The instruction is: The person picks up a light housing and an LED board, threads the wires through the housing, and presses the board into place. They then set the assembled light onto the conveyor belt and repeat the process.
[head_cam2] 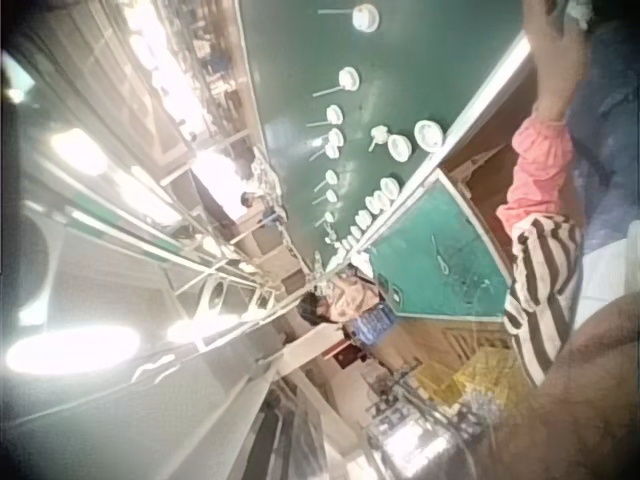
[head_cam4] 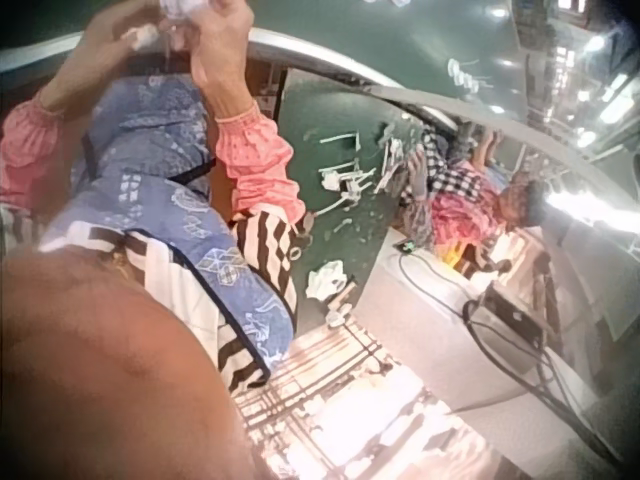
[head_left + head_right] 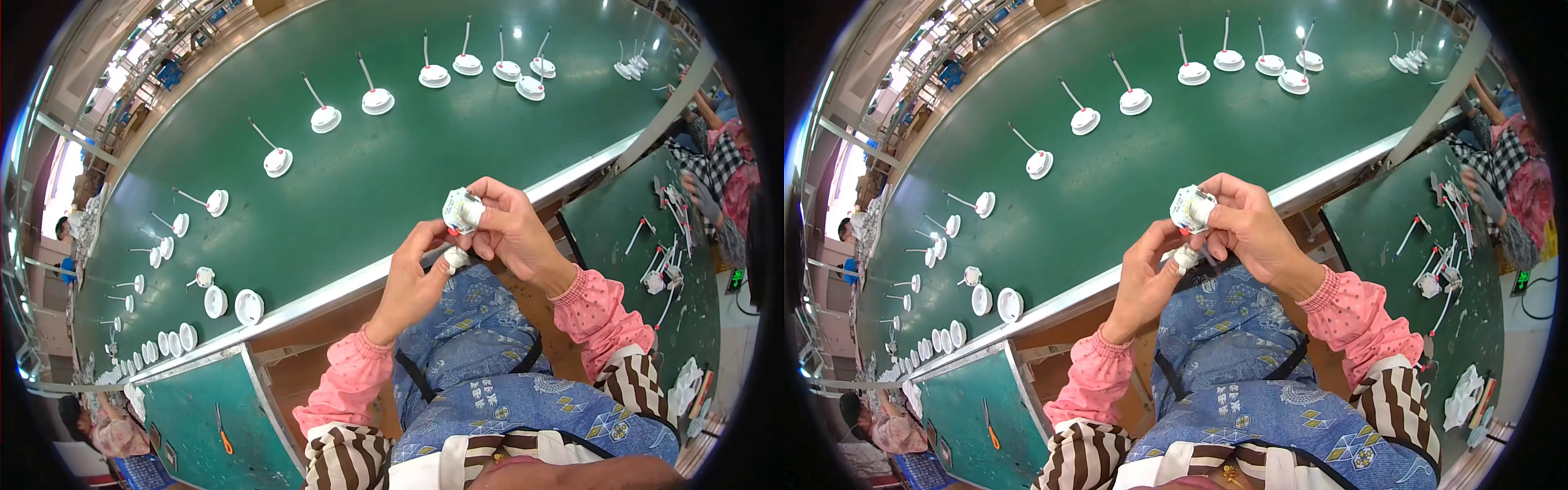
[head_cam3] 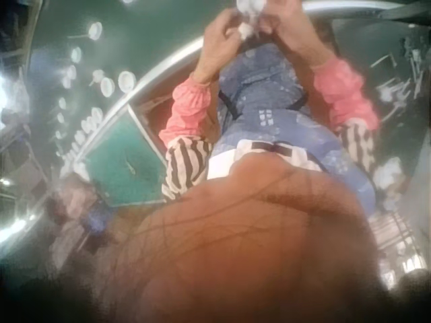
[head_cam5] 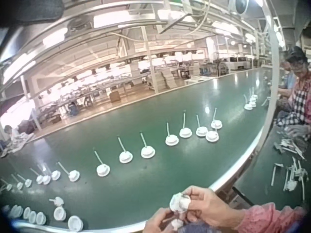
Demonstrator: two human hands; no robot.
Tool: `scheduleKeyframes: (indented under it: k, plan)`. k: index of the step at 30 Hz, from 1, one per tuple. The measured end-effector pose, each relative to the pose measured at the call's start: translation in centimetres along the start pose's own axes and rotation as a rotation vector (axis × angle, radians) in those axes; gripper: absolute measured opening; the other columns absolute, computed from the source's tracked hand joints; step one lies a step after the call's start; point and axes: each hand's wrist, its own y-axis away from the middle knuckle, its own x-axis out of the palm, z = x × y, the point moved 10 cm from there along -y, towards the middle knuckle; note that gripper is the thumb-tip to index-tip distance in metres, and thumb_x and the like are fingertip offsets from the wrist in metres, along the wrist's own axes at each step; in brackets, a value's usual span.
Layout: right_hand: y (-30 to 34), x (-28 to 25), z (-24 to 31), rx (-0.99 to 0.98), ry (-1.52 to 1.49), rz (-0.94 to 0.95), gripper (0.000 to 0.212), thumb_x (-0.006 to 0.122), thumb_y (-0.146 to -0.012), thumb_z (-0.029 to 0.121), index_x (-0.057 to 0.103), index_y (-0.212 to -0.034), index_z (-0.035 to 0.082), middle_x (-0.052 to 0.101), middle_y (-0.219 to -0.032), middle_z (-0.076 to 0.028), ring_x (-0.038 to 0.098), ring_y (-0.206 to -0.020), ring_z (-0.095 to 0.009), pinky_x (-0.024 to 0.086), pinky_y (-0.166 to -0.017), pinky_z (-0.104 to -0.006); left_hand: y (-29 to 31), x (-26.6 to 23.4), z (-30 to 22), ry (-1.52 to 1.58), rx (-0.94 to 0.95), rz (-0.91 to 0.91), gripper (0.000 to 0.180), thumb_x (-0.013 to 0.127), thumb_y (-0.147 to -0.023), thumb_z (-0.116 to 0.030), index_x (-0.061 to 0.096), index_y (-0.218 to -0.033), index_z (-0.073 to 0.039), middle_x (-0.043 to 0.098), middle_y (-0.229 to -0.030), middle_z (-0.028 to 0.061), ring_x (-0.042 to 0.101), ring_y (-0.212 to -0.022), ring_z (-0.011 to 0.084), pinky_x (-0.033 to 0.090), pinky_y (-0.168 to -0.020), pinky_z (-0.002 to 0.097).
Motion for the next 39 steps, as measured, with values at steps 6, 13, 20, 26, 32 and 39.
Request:
scheduleKeyframes:
  k: [6, 13, 20, 26, 32, 39]
  plan:
    - [2.7, 0.9, 0.5, -0.004, 0.197, 0.018, 0.018, 0.061, -0.094, 0.004, 0.059, -0.110, -0.005, 0.067, -0.087, -0.008, 0.062, -0.062, -0.008, 0.045, -0.047, -0.0189, 2.3, 2.7, -1.2, 0.349, -0.184, 0.062, 0.018, 0.056, -0.105, -0.017, 0.058, -0.110, 0.000, 0.065, -0.098, 0.0077, 0.065, -0.077, 0.0107, 0.051, -0.063, 0.0219]
    - [4.9, 1.0, -3.2, 0.211, 0.140, 0.062, 0.024, 0.060, -0.093, 0.003, 0.059, -0.115, -0.007, 0.067, -0.089, -0.009, 0.060, -0.060, -0.008, 0.044, -0.045, -0.0191, 5.1, 1.0, -2.1, -0.403, -0.040, -0.004, 0.014, 0.061, -0.100, -0.017, 0.065, -0.102, -0.003, 0.062, -0.069, 0.0045, 0.051, -0.051, 0.0143, 0.042, -0.050, 0.0287]
    - [6.5, 1.1, -8.2, 0.408, -0.258, 0.058, 0.015, 0.058, -0.097, 0.006, 0.060, -0.108, -0.005, 0.065, -0.091, -0.011, 0.055, -0.059, -0.010, 0.037, -0.045, -0.0205, 7.3, 1.8, -4.3, -0.994, 0.395, -0.214, 0.021, 0.067, -0.082, 0.001, 0.068, -0.102, -0.003, 0.061, -0.077, 0.0101, 0.060, -0.063, 0.0282, 0.047, -0.055, 0.0375]
    - [6.5, 1.4, -7.3, 0.300, -0.352, 0.126, 0.018, 0.055, -0.096, 0.001, 0.059, -0.113, -0.006, 0.065, -0.092, -0.012, 0.053, -0.058, -0.011, 0.037, -0.046, -0.0216, 8.7, 0.4, -4.6, -0.832, 0.280, -0.239, 0.018, 0.067, -0.090, -0.006, 0.068, -0.108, -0.004, 0.065, -0.082, 0.0112, 0.065, -0.070, 0.0300, 0.050, -0.062, 0.0377]
    - [6.3, 1.0, -6.1, 0.248, -0.372, 0.135, 0.022, 0.057, -0.093, -0.001, 0.059, -0.115, -0.005, 0.066, -0.095, -0.014, 0.052, -0.058, -0.013, 0.037, -0.046, -0.0225, 11.4, -2.5, -4.2, -1.008, 0.191, -0.293, 0.018, 0.064, -0.090, -0.002, 0.067, -0.107, -0.006, 0.070, -0.091, 0.0112, 0.067, -0.079, 0.0294, 0.052, -0.066, 0.0367]
    - [5.0, 1.1, -6.7, 0.280, -0.187, 0.167, 0.023, 0.057, -0.093, 0.000, 0.058, -0.115, -0.008, 0.065, -0.092, -0.013, 0.047, -0.052, -0.009, 0.036, -0.043, -0.0209, 15.0, -1.6, -1.4, -0.958, 0.195, -0.160, 0.028, 0.061, -0.083, 0.003, 0.064, -0.111, -0.004, 0.069, -0.089, 0.0113, 0.069, -0.075, 0.0292, 0.056, -0.065, 0.0357]
